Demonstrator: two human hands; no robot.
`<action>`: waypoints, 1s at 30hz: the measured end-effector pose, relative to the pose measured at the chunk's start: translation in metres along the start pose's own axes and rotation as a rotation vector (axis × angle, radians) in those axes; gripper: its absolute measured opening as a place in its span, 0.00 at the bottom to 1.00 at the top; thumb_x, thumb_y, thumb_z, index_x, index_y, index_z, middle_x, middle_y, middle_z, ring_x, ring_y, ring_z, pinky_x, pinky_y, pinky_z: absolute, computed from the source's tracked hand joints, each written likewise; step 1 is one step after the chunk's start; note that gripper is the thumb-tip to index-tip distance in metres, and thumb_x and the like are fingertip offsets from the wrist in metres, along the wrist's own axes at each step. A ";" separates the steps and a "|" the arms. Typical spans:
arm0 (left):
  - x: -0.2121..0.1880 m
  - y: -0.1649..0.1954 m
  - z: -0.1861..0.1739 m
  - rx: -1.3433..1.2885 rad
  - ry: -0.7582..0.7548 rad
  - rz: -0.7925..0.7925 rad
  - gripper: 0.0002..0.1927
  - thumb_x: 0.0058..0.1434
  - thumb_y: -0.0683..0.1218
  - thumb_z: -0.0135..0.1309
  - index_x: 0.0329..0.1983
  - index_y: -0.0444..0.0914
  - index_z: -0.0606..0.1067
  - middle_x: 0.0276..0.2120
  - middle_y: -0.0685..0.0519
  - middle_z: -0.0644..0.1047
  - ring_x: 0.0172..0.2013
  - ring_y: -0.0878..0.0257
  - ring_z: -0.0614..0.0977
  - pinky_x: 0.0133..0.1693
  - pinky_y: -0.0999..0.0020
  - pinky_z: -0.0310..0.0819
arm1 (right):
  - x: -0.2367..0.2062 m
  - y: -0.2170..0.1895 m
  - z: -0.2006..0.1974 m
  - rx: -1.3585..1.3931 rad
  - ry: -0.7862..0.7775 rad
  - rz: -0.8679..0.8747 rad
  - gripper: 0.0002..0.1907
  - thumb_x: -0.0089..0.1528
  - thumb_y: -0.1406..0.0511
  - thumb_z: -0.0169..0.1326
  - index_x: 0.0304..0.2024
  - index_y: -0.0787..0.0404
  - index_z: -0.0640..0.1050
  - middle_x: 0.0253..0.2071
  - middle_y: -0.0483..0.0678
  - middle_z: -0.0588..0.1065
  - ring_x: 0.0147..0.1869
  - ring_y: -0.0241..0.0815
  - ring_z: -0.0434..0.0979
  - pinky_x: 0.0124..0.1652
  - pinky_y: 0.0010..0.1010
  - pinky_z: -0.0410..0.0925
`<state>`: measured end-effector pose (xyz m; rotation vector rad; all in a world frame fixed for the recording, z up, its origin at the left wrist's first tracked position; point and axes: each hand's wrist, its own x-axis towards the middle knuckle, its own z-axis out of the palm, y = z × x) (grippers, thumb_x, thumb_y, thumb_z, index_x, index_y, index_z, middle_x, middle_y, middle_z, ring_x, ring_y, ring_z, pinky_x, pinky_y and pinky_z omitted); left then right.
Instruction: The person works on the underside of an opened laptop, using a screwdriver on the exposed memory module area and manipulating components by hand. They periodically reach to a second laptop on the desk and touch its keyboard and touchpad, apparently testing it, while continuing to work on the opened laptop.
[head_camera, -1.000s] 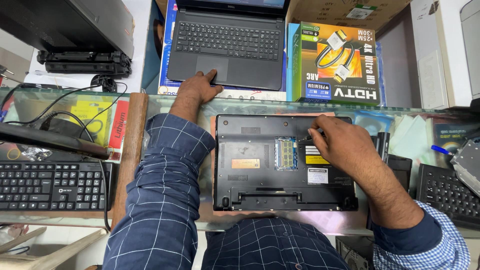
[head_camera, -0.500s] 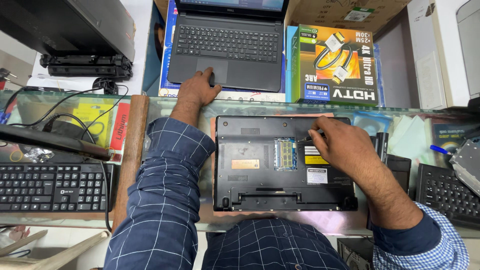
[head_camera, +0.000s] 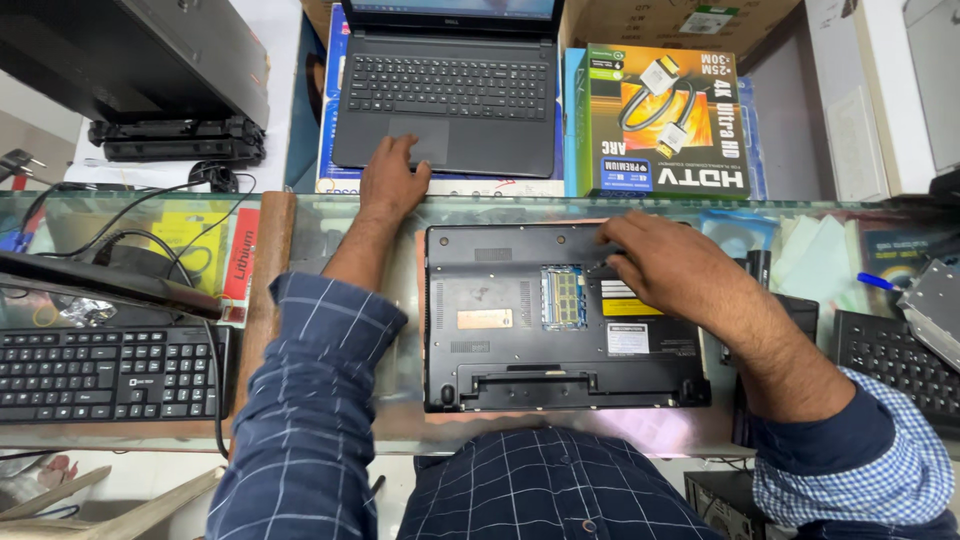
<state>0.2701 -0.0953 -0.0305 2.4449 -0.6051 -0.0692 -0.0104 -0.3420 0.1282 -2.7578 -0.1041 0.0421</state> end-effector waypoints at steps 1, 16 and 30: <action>-0.001 0.004 0.001 -0.051 0.015 0.025 0.24 0.61 0.49 0.58 0.61 0.42 0.74 0.50 0.46 0.76 0.51 0.48 0.79 0.54 0.51 0.74 | 0.001 0.002 -0.001 -0.001 0.023 -0.047 0.15 0.62 0.61 0.56 0.49 0.61 0.74 0.43 0.58 0.80 0.48 0.61 0.80 0.44 0.50 0.73; -0.103 0.151 0.022 -0.064 -0.469 0.590 0.27 0.53 0.50 0.65 0.57 0.43 0.75 0.56 0.51 0.73 0.61 0.51 0.70 0.64 0.50 0.59 | 0.005 0.008 -0.001 0.006 -0.040 0.002 0.16 0.59 0.62 0.59 0.45 0.63 0.74 0.38 0.58 0.78 0.43 0.60 0.80 0.41 0.49 0.73; -0.104 0.167 0.052 0.010 -0.495 0.514 0.10 0.53 0.42 0.58 0.39 0.43 0.79 0.55 0.53 0.71 0.62 0.55 0.69 0.66 0.46 0.56 | 0.005 0.018 0.000 0.032 -0.080 -0.035 0.10 0.59 0.67 0.57 0.40 0.63 0.73 0.37 0.57 0.77 0.43 0.61 0.78 0.42 0.49 0.72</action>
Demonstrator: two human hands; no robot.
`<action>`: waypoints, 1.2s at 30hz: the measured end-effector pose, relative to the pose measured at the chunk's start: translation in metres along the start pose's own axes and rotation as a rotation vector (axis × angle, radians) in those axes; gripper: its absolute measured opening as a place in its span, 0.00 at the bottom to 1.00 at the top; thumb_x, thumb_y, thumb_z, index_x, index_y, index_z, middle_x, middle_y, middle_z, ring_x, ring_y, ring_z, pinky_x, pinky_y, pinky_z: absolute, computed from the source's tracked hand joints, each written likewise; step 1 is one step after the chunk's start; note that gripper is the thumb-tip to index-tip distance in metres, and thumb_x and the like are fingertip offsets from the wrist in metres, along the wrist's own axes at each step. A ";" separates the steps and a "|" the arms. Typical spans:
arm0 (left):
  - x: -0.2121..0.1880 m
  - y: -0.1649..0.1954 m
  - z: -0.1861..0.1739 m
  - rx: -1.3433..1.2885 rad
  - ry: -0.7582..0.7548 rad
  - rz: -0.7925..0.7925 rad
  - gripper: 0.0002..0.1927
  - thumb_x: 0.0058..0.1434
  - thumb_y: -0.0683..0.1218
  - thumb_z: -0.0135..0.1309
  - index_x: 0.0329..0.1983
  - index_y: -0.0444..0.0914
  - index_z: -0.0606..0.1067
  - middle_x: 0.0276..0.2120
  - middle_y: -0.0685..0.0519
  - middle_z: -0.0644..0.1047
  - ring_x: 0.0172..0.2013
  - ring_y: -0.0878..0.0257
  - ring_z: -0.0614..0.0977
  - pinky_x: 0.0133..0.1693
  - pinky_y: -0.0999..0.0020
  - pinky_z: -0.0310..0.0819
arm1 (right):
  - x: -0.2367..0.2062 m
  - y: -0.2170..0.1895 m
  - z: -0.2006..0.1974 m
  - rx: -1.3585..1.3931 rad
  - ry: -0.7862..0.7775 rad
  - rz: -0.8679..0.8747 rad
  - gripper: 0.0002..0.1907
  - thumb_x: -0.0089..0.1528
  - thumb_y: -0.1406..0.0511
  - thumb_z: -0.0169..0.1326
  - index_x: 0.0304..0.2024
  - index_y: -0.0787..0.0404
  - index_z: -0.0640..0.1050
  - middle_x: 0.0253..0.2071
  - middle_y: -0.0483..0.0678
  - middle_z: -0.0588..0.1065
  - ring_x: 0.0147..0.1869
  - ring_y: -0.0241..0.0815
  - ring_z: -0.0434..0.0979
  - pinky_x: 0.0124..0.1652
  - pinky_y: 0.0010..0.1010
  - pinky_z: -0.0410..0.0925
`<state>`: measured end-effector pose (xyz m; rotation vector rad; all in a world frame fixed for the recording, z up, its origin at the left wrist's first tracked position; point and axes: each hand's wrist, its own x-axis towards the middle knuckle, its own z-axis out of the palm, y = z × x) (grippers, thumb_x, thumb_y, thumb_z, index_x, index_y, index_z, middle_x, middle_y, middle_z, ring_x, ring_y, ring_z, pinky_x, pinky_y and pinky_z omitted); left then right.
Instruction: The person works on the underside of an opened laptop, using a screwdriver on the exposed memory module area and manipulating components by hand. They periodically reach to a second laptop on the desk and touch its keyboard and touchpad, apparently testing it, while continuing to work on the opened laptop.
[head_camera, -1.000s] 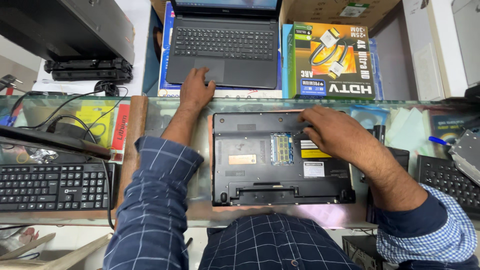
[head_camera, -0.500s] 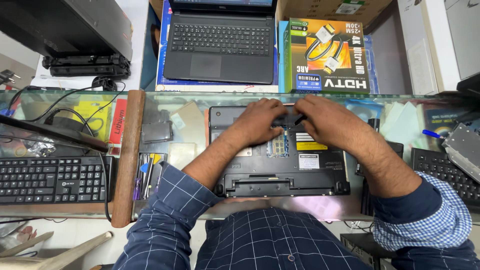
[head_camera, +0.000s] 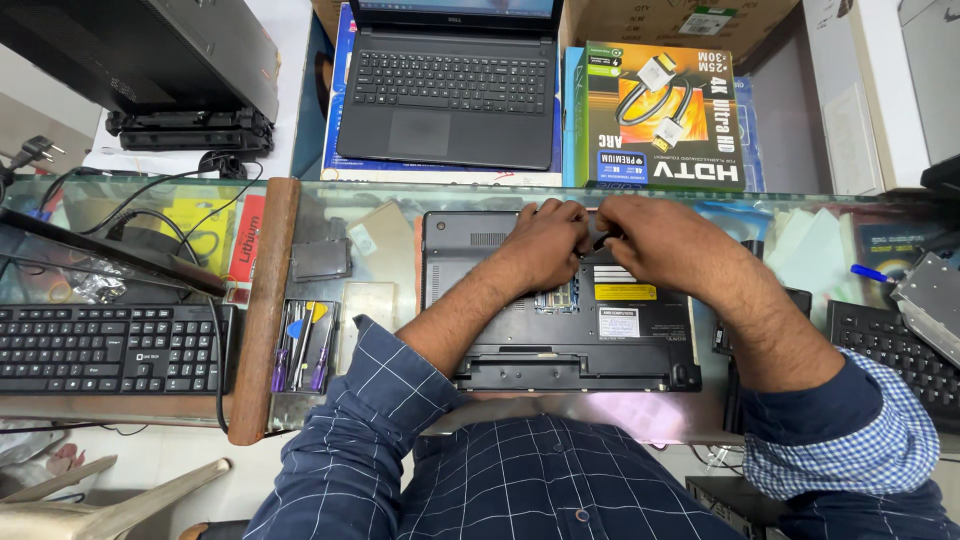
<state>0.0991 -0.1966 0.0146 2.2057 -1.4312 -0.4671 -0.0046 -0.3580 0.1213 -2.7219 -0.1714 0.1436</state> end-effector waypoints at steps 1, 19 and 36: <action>0.000 0.001 0.000 -0.007 0.006 0.001 0.09 0.54 0.42 0.57 0.39 0.43 0.79 0.55 0.54 0.71 0.62 0.55 0.69 0.65 0.47 0.57 | -0.003 0.000 -0.002 0.009 0.007 0.009 0.10 0.59 0.67 0.57 0.41 0.63 0.73 0.38 0.57 0.77 0.43 0.61 0.78 0.41 0.49 0.72; -0.055 -0.016 -0.046 -0.064 0.260 0.023 0.07 0.56 0.47 0.64 0.35 0.42 0.81 0.46 0.54 0.76 0.52 0.52 0.75 0.56 0.54 0.70 | -0.061 0.008 -0.018 0.236 0.204 0.195 0.12 0.64 0.62 0.59 0.46 0.60 0.78 0.40 0.50 0.81 0.40 0.45 0.83 0.38 0.34 0.75; -0.267 -0.089 -0.042 0.194 0.271 -0.546 0.08 0.49 0.45 0.67 0.34 0.45 0.84 0.54 0.53 0.76 0.59 0.49 0.70 0.60 0.50 0.63 | -0.101 0.061 0.021 0.229 0.448 0.302 0.11 0.69 0.69 0.64 0.52 0.68 0.81 0.34 0.47 0.75 0.35 0.32 0.70 0.36 0.22 0.65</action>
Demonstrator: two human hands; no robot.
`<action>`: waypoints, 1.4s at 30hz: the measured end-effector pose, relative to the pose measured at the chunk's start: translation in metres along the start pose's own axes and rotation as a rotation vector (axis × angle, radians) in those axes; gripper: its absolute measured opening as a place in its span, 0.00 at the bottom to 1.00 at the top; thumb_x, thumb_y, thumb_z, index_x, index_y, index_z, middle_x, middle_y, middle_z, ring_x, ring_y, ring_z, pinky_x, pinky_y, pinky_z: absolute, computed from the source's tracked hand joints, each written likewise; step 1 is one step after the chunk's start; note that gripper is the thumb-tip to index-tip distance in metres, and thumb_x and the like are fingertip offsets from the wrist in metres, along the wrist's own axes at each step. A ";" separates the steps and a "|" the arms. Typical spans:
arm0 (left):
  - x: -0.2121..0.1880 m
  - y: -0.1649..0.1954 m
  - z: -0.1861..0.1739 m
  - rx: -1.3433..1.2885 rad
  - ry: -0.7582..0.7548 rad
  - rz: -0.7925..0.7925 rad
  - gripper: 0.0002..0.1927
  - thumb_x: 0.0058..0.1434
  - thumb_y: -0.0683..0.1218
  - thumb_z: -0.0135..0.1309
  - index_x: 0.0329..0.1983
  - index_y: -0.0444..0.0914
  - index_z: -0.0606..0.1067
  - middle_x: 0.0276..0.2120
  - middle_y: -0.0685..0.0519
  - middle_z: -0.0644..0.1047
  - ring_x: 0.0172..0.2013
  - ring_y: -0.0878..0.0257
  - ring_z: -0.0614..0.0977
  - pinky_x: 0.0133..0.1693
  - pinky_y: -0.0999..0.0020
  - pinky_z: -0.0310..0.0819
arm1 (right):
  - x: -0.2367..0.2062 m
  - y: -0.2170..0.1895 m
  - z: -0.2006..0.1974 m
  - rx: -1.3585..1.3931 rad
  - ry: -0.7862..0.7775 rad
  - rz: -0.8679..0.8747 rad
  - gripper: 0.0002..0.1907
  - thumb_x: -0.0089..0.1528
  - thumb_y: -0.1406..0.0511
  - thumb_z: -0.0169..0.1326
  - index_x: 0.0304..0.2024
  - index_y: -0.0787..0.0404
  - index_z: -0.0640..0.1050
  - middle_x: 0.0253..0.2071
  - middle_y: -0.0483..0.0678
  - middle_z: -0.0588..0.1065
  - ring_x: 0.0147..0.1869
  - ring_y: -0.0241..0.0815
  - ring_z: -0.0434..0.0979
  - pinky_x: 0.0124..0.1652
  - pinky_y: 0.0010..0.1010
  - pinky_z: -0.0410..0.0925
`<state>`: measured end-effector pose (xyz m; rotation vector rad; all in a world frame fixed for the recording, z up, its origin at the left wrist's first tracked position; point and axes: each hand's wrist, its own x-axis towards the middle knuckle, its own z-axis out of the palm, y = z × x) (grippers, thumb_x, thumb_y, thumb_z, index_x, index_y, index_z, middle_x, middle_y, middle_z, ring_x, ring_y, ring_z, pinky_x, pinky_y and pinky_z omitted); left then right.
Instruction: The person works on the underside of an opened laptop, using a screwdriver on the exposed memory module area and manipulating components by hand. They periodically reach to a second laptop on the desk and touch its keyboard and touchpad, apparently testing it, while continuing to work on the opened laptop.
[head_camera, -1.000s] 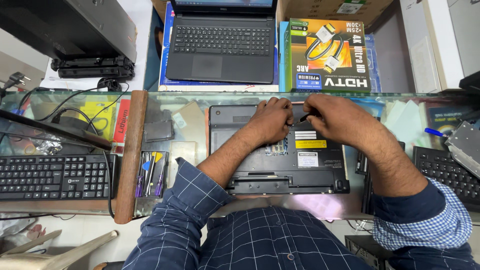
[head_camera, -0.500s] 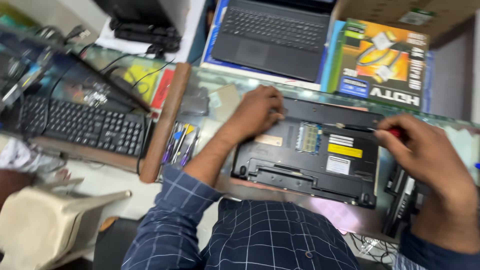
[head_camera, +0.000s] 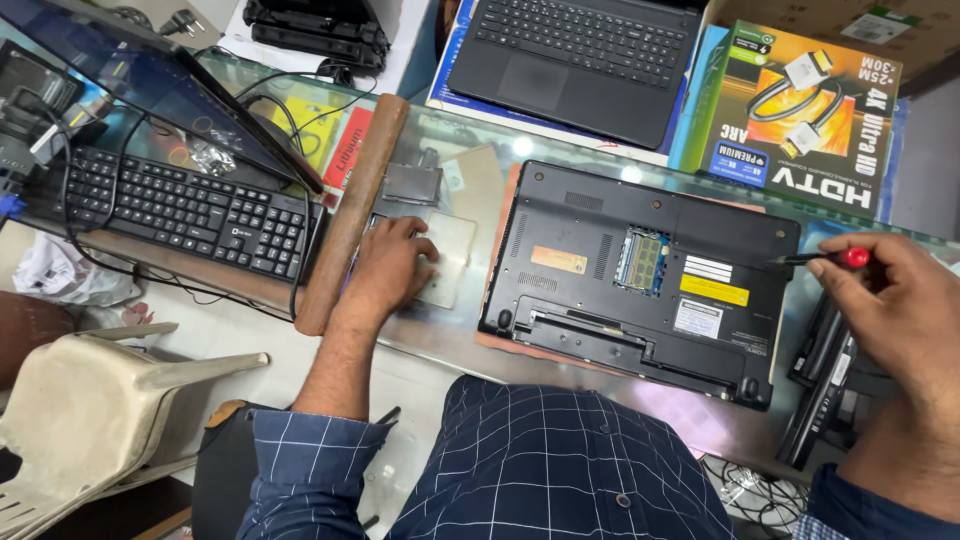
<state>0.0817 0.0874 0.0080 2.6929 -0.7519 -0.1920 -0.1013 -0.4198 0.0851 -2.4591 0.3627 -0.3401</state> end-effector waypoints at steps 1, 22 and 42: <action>0.000 -0.003 0.000 0.004 0.025 0.001 0.10 0.50 0.44 0.66 0.36 0.45 0.84 0.55 0.52 0.76 0.59 0.48 0.70 0.60 0.50 0.64 | 0.001 -0.003 -0.002 -0.046 0.014 -0.021 0.10 0.69 0.70 0.64 0.51 0.68 0.81 0.34 0.49 0.75 0.35 0.34 0.69 0.35 0.24 0.65; 0.004 0.035 -0.006 -0.127 0.253 0.056 0.12 0.63 0.47 0.60 0.49 0.41 0.81 0.55 0.49 0.77 0.58 0.47 0.74 0.59 0.52 0.70 | 0.007 -0.014 0.035 -0.022 0.351 -0.087 0.18 0.73 0.70 0.60 0.65 0.61 0.75 0.44 0.53 0.80 0.45 0.41 0.83 0.41 0.31 0.76; 0.023 0.065 -0.009 -0.213 0.171 0.010 0.11 0.63 0.47 0.59 0.48 0.41 0.81 0.56 0.52 0.76 0.58 0.51 0.74 0.52 0.59 0.75 | 0.014 -0.014 0.027 -0.041 0.182 -0.165 0.15 0.69 0.67 0.62 0.57 0.61 0.74 0.47 0.53 0.80 0.48 0.49 0.84 0.46 0.36 0.76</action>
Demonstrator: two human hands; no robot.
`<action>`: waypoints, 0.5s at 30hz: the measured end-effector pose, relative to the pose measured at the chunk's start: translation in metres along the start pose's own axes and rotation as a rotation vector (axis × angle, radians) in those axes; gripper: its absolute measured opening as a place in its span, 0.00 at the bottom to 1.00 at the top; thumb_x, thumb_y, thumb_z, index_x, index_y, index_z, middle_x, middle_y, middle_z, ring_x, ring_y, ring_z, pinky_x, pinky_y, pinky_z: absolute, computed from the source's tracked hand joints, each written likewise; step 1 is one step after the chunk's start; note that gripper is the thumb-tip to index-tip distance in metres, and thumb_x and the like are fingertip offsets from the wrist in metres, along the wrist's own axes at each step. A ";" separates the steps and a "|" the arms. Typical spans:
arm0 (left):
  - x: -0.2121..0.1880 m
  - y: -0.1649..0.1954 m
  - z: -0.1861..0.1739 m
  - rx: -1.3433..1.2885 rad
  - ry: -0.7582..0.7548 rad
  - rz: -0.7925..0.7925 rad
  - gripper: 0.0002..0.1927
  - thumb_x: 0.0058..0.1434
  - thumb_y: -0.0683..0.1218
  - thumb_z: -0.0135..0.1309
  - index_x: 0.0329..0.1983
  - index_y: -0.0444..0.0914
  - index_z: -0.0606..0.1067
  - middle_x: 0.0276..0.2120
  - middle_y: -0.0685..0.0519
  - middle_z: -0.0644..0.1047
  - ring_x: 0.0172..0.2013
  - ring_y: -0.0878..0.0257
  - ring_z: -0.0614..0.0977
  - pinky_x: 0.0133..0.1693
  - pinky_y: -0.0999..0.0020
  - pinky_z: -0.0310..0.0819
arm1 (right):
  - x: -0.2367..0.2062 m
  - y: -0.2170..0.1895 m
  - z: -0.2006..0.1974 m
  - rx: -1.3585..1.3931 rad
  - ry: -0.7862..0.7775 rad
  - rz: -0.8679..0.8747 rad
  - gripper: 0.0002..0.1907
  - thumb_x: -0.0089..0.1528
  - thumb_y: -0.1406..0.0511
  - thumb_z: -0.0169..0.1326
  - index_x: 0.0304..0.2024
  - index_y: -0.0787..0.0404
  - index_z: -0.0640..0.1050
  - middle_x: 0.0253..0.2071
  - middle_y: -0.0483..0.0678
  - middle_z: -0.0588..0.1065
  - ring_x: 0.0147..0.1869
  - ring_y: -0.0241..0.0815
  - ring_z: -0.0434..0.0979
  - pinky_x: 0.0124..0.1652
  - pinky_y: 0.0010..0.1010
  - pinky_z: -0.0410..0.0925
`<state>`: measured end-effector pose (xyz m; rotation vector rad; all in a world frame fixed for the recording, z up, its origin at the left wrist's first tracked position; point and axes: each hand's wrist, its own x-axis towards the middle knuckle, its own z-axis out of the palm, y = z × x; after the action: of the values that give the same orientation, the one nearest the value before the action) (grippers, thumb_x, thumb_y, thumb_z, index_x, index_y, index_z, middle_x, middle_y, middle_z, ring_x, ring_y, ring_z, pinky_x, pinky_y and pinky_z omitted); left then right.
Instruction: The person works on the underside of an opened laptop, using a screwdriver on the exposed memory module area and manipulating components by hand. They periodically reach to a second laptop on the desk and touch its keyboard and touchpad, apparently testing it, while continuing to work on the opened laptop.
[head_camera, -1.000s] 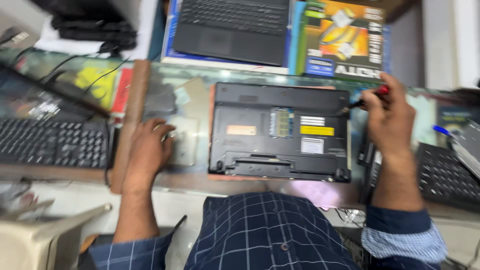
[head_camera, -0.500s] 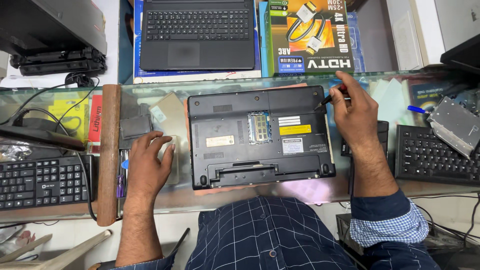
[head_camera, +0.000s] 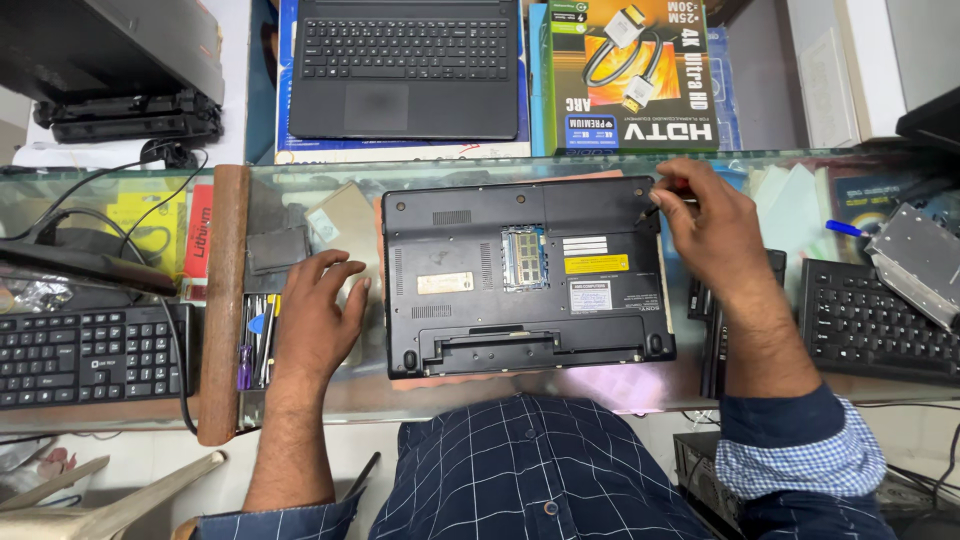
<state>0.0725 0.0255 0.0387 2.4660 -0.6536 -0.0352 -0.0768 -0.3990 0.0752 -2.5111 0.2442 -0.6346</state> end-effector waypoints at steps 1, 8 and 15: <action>0.000 0.001 0.001 0.012 0.015 0.019 0.11 0.63 0.47 0.59 0.48 0.41 0.81 0.56 0.52 0.77 0.58 0.51 0.74 0.53 0.57 0.74 | 0.001 0.000 -0.004 0.033 -0.041 -0.023 0.15 0.69 0.67 0.61 0.56 0.61 0.74 0.48 0.54 0.80 0.50 0.49 0.84 0.47 0.36 0.77; 0.004 0.000 0.008 -0.002 0.017 0.032 0.12 0.63 0.47 0.60 0.48 0.41 0.81 0.55 0.53 0.77 0.58 0.50 0.74 0.56 0.55 0.71 | 0.016 -0.009 -0.017 -0.177 -0.200 0.321 0.18 0.66 0.60 0.64 0.48 0.63 0.72 0.36 0.56 0.79 0.41 0.53 0.84 0.38 0.41 0.74; 0.008 0.000 0.012 -0.006 0.009 0.060 0.12 0.62 0.47 0.60 0.49 0.42 0.81 0.55 0.52 0.77 0.58 0.51 0.74 0.58 0.55 0.70 | 0.034 -0.007 -0.034 -0.160 -0.541 0.133 0.12 0.64 0.60 0.58 0.46 0.60 0.77 0.37 0.53 0.82 0.39 0.52 0.84 0.38 0.42 0.75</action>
<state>0.0780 0.0155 0.0292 2.4384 -0.7221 -0.0029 -0.0634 -0.4180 0.1176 -2.6778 0.2628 0.1317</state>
